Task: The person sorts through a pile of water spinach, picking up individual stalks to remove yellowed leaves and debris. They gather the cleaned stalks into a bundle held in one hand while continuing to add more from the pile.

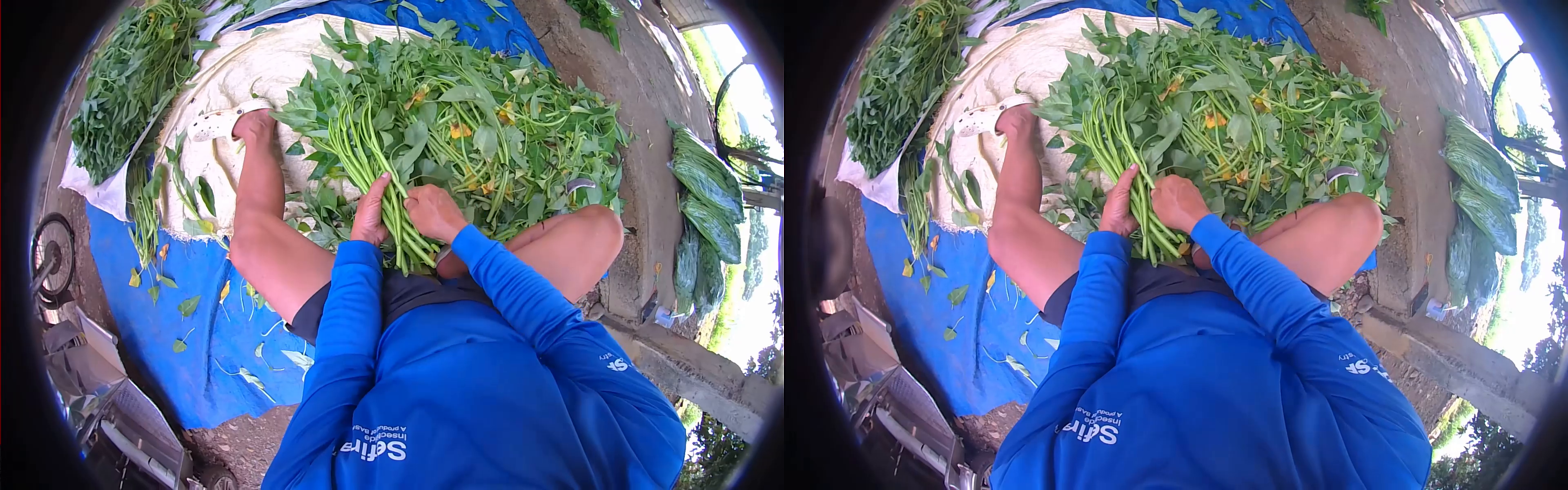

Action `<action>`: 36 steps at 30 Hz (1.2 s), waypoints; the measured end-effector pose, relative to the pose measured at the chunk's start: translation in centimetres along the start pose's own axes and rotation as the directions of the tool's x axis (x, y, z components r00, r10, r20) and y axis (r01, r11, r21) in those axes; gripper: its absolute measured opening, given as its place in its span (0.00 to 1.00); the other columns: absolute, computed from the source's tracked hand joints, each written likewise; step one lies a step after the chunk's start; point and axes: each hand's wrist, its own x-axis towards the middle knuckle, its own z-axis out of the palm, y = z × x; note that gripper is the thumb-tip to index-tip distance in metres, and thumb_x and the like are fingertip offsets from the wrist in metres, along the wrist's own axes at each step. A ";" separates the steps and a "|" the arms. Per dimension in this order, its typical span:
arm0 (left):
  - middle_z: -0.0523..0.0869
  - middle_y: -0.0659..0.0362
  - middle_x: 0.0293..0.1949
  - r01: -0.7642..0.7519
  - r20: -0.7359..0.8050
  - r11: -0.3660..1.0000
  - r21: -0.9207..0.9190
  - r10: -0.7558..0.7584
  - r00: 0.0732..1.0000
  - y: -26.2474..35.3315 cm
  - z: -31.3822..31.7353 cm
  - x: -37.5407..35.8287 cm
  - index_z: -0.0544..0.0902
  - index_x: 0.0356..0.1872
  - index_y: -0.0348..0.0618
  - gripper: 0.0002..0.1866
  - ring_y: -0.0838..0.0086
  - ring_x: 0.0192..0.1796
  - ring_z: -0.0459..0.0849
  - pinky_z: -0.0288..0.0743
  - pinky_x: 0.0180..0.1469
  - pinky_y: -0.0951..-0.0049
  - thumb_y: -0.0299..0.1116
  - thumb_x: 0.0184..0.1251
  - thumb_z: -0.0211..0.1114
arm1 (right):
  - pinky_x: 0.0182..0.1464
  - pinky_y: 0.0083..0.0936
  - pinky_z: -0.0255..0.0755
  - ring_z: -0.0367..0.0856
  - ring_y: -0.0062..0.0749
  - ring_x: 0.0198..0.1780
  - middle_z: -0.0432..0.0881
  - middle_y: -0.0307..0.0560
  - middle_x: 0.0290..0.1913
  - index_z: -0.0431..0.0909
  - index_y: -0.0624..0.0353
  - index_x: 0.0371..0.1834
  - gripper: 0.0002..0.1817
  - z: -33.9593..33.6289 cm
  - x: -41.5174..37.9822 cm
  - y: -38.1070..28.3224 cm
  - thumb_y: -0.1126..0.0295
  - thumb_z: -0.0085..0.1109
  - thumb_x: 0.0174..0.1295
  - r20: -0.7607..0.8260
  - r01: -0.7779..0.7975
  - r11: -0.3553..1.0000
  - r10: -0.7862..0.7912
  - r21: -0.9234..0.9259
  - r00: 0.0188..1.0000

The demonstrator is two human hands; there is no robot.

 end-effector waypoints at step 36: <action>0.86 0.61 0.30 -0.273 -0.230 0.867 0.417 0.391 0.891 8.4 2.1 -3.5 0.86 0.42 0.37 0.12 0.75 0.27 0.84 0.79 0.30 0.71 0.33 0.65 0.77 | 0.56 0.39 0.83 0.90 0.51 0.52 0.91 0.56 0.50 0.85 0.68 0.56 0.24 -2.5 17.5 9.9 0.62 0.68 0.62 -0.023 -0.302 0.903 0.310 -0.307 0.950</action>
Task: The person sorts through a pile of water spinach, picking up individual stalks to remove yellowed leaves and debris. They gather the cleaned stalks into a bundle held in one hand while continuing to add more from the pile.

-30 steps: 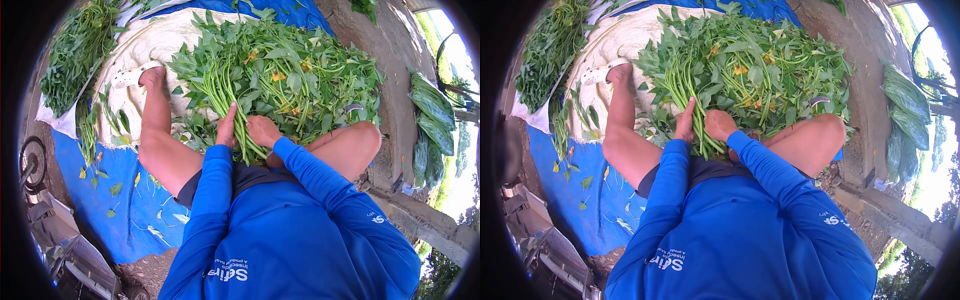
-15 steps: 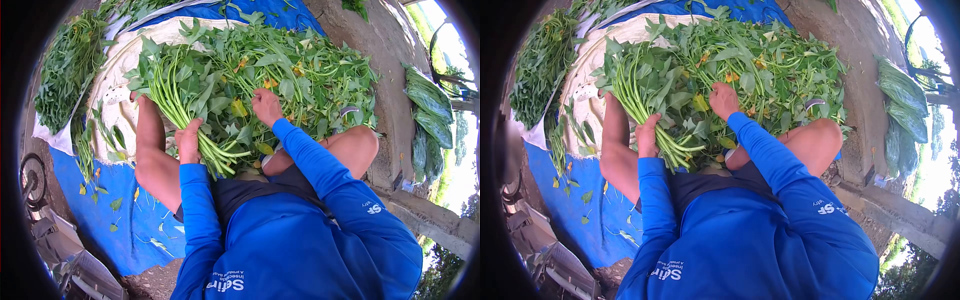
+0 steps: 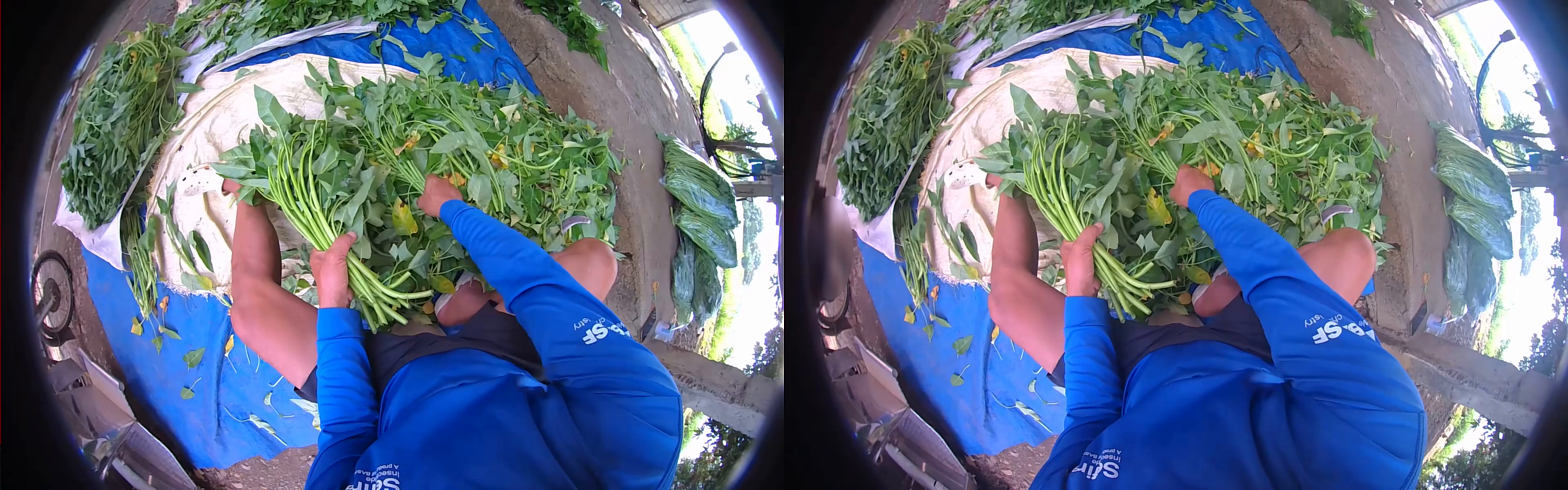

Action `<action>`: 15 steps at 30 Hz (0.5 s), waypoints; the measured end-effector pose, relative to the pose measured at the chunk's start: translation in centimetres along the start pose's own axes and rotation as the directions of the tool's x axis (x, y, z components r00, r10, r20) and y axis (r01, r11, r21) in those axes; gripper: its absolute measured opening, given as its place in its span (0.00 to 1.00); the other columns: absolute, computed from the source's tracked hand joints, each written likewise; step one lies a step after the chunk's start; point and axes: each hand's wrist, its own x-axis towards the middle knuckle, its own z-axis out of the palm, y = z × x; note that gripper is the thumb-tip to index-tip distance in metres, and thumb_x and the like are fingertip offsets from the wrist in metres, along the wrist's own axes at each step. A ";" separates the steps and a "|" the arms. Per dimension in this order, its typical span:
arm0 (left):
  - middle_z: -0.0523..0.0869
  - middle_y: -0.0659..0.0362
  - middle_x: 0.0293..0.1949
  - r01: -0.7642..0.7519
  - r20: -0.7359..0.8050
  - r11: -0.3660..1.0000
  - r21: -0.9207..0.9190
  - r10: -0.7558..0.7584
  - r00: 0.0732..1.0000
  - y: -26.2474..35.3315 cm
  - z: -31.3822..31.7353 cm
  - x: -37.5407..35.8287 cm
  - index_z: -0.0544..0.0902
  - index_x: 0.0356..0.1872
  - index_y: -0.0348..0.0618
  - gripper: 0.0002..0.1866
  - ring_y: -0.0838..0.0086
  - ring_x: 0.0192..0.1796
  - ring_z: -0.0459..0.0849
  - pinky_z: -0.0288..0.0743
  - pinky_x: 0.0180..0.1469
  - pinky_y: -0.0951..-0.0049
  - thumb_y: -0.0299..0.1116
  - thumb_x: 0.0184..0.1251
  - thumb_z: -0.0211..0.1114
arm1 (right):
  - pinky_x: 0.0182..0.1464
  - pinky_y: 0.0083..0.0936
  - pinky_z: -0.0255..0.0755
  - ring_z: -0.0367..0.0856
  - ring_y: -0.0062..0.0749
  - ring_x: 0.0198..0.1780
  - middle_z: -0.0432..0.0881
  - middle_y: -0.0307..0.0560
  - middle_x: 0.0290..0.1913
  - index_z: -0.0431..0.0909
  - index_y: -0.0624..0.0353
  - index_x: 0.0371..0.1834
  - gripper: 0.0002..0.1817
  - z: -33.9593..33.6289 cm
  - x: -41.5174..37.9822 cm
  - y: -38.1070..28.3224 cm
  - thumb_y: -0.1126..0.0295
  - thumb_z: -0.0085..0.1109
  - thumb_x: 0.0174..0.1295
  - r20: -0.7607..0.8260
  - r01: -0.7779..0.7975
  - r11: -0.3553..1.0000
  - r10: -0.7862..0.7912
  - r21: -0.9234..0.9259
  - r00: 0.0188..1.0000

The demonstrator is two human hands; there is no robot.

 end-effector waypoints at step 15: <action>0.90 0.56 0.42 0.037 0.149 0.999 -0.024 -0.033 0.988 -0.6 0.3 -1.6 0.85 0.52 0.34 0.16 0.70 0.39 0.90 0.85 0.42 0.69 0.26 0.66 0.74 | 0.54 0.48 0.85 0.92 0.58 0.48 0.92 0.67 0.45 0.90 0.67 0.43 0.19 -17.5 -12.0 9.4 0.59 0.62 0.68 -0.252 0.007 0.999 -0.017 -0.040 0.968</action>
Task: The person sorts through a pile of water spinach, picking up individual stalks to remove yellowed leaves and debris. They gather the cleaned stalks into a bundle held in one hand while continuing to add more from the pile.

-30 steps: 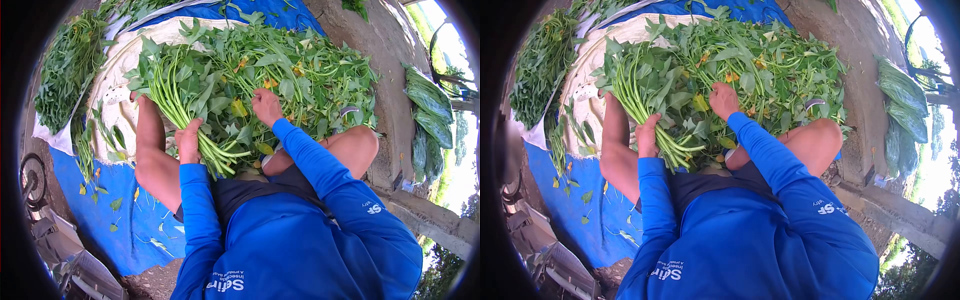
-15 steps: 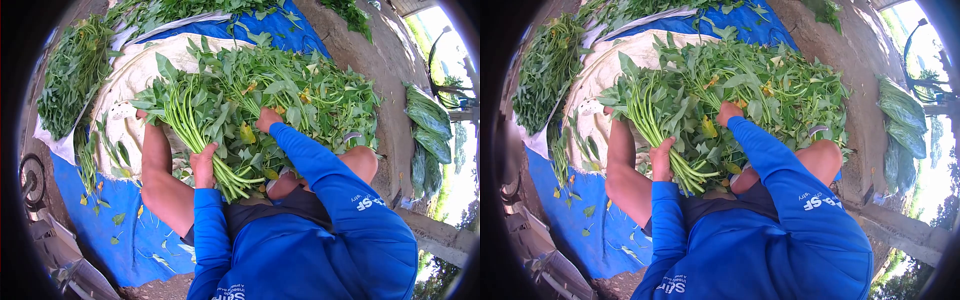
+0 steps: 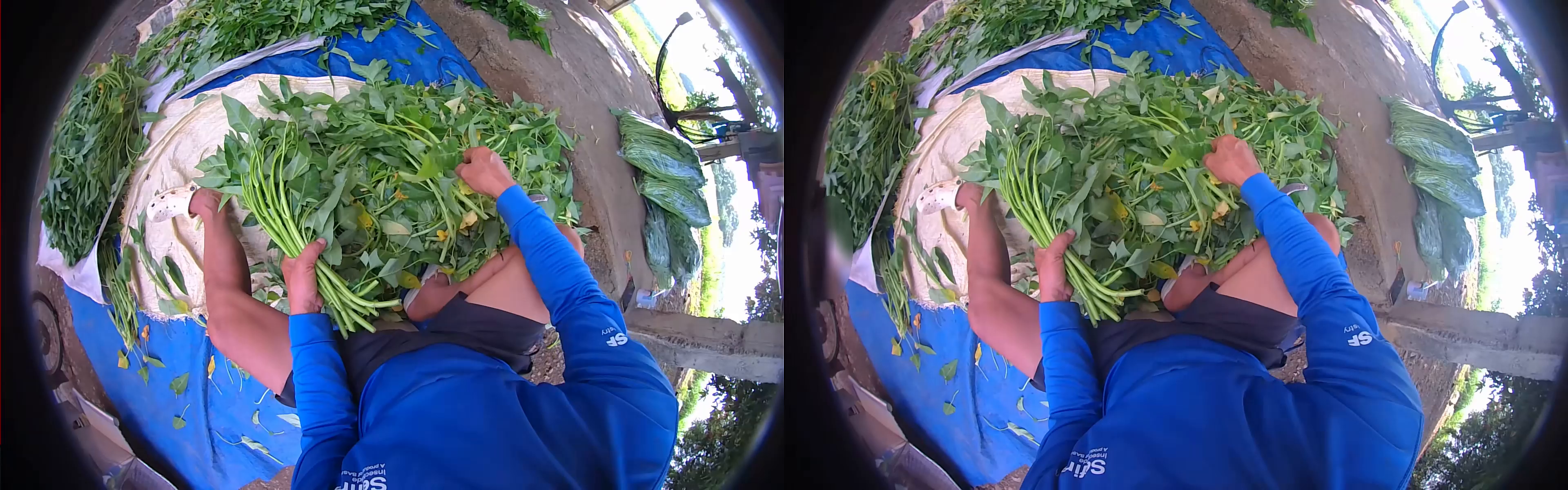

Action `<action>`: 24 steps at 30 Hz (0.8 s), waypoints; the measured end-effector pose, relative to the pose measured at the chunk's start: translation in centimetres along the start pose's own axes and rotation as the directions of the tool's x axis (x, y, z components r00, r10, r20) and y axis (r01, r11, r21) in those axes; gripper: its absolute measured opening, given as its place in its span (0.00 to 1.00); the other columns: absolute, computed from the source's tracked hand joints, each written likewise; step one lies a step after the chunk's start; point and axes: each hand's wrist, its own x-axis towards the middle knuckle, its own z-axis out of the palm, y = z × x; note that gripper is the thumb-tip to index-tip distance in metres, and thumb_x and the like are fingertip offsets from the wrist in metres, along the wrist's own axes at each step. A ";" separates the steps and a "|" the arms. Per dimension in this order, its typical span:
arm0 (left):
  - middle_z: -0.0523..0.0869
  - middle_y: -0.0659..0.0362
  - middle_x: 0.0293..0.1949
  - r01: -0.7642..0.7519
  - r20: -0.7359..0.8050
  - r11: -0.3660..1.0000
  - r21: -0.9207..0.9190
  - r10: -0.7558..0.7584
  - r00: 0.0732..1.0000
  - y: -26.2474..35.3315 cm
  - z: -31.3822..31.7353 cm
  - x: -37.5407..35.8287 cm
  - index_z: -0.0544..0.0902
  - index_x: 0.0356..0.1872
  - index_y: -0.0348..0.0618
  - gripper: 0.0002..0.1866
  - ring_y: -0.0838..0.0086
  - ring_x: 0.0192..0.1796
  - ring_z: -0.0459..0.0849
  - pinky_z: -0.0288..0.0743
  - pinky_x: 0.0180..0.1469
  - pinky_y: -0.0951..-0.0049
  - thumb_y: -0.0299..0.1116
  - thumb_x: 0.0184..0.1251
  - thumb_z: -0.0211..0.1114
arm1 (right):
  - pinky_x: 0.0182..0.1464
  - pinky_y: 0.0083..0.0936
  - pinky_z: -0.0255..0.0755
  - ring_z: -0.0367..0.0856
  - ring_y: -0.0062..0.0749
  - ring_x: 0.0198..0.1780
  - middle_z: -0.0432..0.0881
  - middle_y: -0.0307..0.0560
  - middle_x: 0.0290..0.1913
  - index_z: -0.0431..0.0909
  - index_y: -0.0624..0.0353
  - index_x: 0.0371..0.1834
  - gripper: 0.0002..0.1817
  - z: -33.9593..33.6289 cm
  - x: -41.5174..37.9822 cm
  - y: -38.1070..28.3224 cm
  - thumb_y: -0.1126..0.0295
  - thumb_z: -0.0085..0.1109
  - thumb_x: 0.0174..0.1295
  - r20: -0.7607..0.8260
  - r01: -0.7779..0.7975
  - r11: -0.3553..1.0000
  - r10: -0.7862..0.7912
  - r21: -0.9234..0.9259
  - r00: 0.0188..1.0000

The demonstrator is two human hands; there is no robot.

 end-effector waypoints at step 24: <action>0.93 0.53 0.39 -0.003 0.088 1.000 -0.002 0.003 0.996 -0.7 0.0 -0.7 0.86 0.52 0.31 0.16 0.69 0.33 0.92 0.86 0.33 0.70 0.31 0.69 0.76 | 0.36 0.15 0.71 0.82 0.13 0.41 0.92 0.34 0.48 0.88 0.61 0.60 0.14 -5.2 -4.7 0.7 0.68 0.71 0.76 0.055 -0.034 0.281 -0.069 0.959 0.996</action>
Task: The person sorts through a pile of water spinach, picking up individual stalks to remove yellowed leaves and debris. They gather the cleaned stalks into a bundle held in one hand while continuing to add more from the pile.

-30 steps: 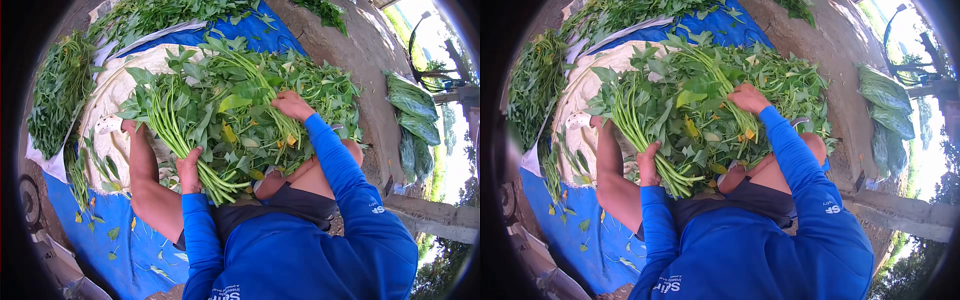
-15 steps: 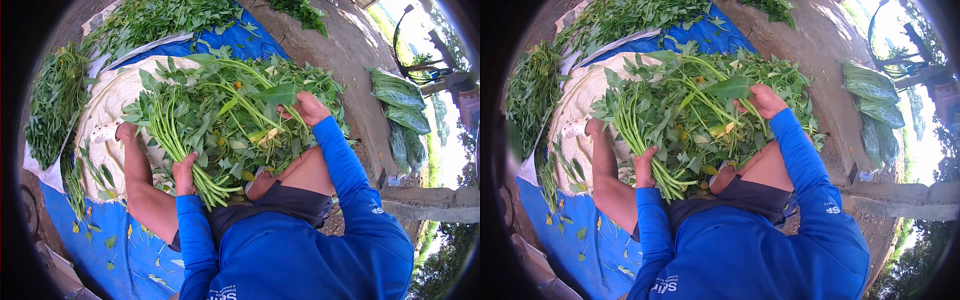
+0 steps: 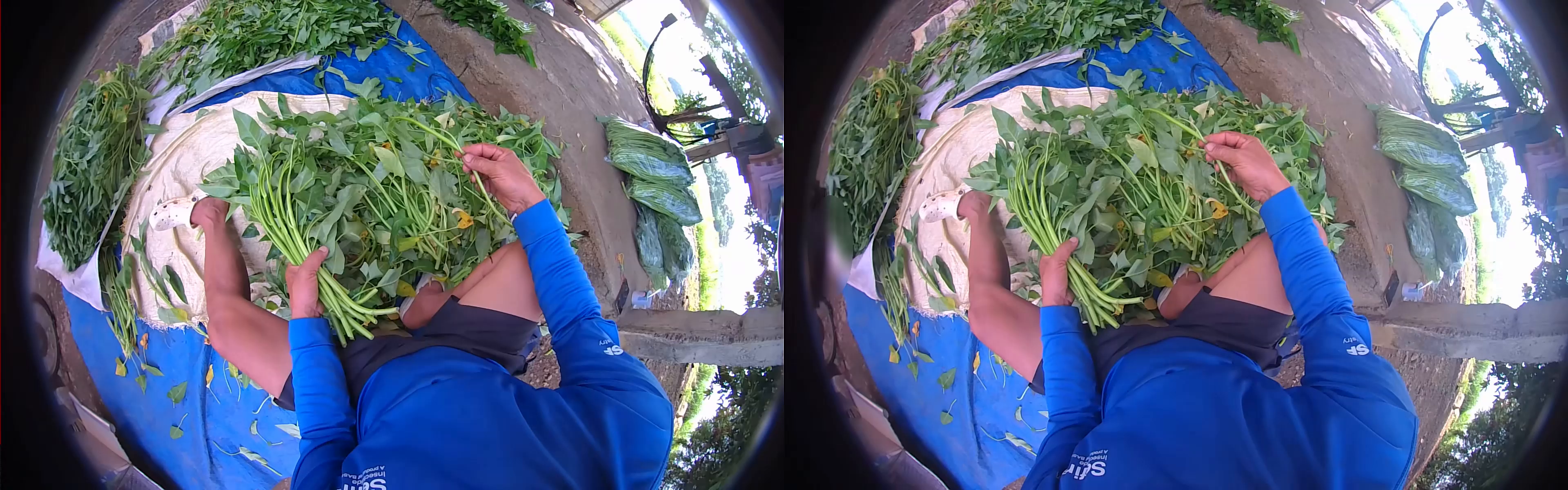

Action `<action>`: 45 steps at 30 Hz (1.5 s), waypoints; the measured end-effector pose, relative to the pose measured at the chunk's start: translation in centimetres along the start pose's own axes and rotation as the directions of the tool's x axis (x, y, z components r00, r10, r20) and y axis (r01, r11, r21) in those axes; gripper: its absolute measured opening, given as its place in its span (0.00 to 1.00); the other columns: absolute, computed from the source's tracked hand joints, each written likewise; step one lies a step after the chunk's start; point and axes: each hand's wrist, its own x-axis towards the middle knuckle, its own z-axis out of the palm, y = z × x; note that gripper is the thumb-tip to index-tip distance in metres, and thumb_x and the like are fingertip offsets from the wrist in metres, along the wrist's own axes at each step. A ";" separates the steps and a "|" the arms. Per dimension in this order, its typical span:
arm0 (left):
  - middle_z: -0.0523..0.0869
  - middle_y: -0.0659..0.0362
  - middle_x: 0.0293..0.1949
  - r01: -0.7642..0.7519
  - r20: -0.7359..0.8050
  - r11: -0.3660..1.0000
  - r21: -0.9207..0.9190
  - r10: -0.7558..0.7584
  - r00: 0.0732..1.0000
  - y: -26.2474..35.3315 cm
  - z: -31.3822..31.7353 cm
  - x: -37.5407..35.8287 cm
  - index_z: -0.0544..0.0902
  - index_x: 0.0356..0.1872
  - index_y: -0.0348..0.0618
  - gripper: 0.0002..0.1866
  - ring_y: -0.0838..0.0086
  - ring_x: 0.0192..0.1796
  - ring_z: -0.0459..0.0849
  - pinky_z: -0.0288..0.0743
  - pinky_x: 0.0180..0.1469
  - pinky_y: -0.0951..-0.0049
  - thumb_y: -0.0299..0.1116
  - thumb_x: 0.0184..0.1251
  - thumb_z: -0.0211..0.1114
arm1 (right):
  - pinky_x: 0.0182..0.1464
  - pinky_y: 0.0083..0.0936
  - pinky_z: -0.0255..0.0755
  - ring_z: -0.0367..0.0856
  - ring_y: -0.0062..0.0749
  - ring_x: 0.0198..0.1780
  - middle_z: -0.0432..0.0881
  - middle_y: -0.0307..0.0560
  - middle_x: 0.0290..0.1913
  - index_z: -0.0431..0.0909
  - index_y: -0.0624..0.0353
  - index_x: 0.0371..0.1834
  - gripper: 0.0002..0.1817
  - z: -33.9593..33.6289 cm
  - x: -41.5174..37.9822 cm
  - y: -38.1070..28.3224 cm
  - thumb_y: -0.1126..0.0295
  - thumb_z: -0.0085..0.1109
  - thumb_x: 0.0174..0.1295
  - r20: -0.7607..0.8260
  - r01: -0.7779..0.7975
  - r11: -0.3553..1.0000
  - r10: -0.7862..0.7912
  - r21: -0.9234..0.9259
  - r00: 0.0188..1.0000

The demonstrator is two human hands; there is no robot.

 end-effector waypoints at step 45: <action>0.90 0.61 0.42 -0.135 0.050 0.986 -0.096 0.140 0.989 -1.4 0.9 1.8 0.86 0.52 0.37 0.13 0.76 0.40 0.87 0.84 0.42 0.71 0.30 0.71 0.75 | 0.49 0.35 0.82 0.91 0.37 0.42 0.93 0.54 0.42 0.92 0.65 0.46 0.15 20.7 -5.2 8.1 0.64 0.69 0.67 0.299 0.348 0.798 -0.221 -0.492 0.928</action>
